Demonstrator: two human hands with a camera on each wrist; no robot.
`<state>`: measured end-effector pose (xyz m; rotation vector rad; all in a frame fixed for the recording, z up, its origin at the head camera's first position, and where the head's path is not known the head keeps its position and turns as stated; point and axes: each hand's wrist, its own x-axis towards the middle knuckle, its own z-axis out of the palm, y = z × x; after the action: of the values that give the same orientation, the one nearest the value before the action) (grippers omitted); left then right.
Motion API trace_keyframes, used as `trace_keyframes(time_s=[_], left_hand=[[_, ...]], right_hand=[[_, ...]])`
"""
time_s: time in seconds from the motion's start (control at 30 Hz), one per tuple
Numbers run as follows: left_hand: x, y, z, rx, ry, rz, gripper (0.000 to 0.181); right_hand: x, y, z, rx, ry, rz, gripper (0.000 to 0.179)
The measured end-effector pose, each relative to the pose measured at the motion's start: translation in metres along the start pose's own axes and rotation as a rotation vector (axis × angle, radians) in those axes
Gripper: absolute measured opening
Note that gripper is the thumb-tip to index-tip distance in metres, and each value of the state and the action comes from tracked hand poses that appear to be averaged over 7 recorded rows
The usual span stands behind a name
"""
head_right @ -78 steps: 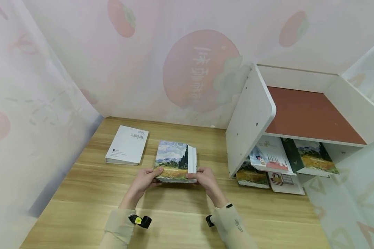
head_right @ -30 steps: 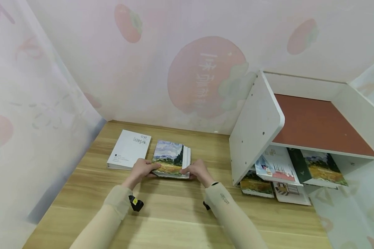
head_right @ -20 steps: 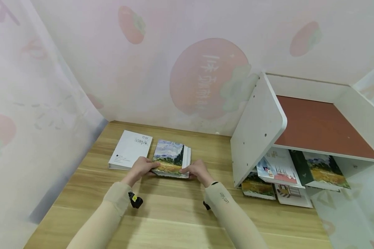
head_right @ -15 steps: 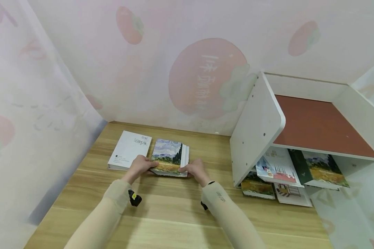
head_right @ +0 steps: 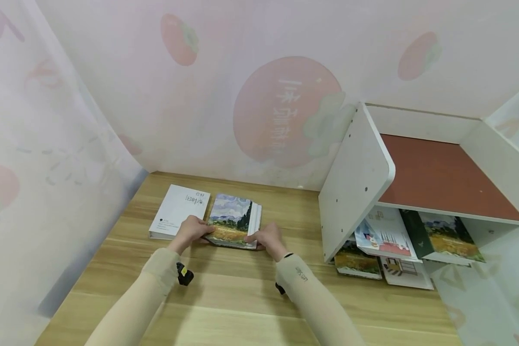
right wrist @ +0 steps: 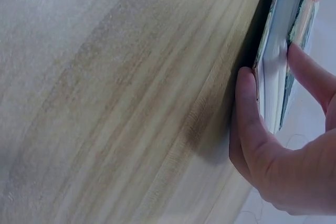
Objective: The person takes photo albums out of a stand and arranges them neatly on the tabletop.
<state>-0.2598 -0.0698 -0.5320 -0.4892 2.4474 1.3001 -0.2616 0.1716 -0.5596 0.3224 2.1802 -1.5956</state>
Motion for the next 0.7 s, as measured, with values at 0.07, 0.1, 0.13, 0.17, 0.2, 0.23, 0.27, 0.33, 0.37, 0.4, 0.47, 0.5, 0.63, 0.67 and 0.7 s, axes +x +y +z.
trace_keyframes(time_s=[0.07, 0.1, 0.13, 0.17, 0.2, 0.23, 0.27, 0.33, 0.37, 0.4, 0.47, 0.5, 0.63, 0.67, 0.7], left_hand=[[0.001, -0.001, -0.001, -0.005, 0.002, 0.016, 0.037], [0.001, -0.001, -0.001, -0.007, 0.003, 0.023, 0.033], [0.001, -0.002, -0.001, -0.013, 0.002, 0.023, 0.028], [0.002, -0.002, -0.002, -0.018, 0.001, 0.019, 0.026], [0.002, -0.003, -0.002, -0.030, 0.002, 0.016, 0.024], [0.002, -0.004, -0.002, -0.040, 0.002, 0.012, 0.022], [0.002, -0.004, -0.002, -0.047, 0.003, 0.006, 0.022], [0.001, -0.005, -0.002, -0.070, 0.002, -0.014, 0.020], [0.001, -0.005, -0.002, -0.074, 0.005, -0.020, 0.020], [0.001, -0.005, -0.002, -0.080, 0.006, -0.024, 0.019], [0.001, -0.006, -0.002, -0.086, 0.009, -0.035, 0.018], [0.001, -0.006, -0.002, -0.090, 0.012, -0.040, 0.018], [0.003, -0.008, -0.001, -0.078, 0.019, -0.033, 0.019], [0.004, -0.009, -0.001, -0.076, 0.021, -0.033, 0.019], [0.005, -0.010, -0.002, -0.074, 0.023, -0.034, 0.019]], right_hand=[[-0.001, -0.001, 0.000, -0.011, 0.001, -0.018, 0.054], [-0.001, -0.002, 0.001, -0.023, 0.004, -0.026, 0.054], [-0.001, -0.002, 0.001, -0.033, 0.007, -0.034, 0.053], [-0.002, -0.003, 0.001, -0.043, 0.010, -0.043, 0.053], [-0.002, -0.003, 0.001, -0.052, 0.015, -0.049, 0.053], [-0.002, -0.003, 0.002, -0.063, 0.021, -0.056, 0.053], [-0.002, -0.003, 0.002, -0.073, 0.027, -0.063, 0.054], [-0.001, -0.004, 0.004, -0.093, 0.032, -0.072, 0.053], [-0.001, -0.004, 0.005, -0.113, 0.035, -0.076, 0.051], [-0.001, -0.005, 0.006, -0.136, 0.038, -0.082, 0.049], [-0.001, -0.006, 0.007, -0.178, 0.034, -0.093, 0.041], [-0.001, -0.007, 0.007, -0.199, 0.031, -0.098, 0.038], [0.002, -0.009, 0.009, -0.245, 0.030, -0.098, 0.032], [0.003, -0.009, 0.010, -0.254, 0.035, -0.092, 0.032], [0.005, -0.009, 0.012, -0.261, 0.038, -0.088, 0.032]])
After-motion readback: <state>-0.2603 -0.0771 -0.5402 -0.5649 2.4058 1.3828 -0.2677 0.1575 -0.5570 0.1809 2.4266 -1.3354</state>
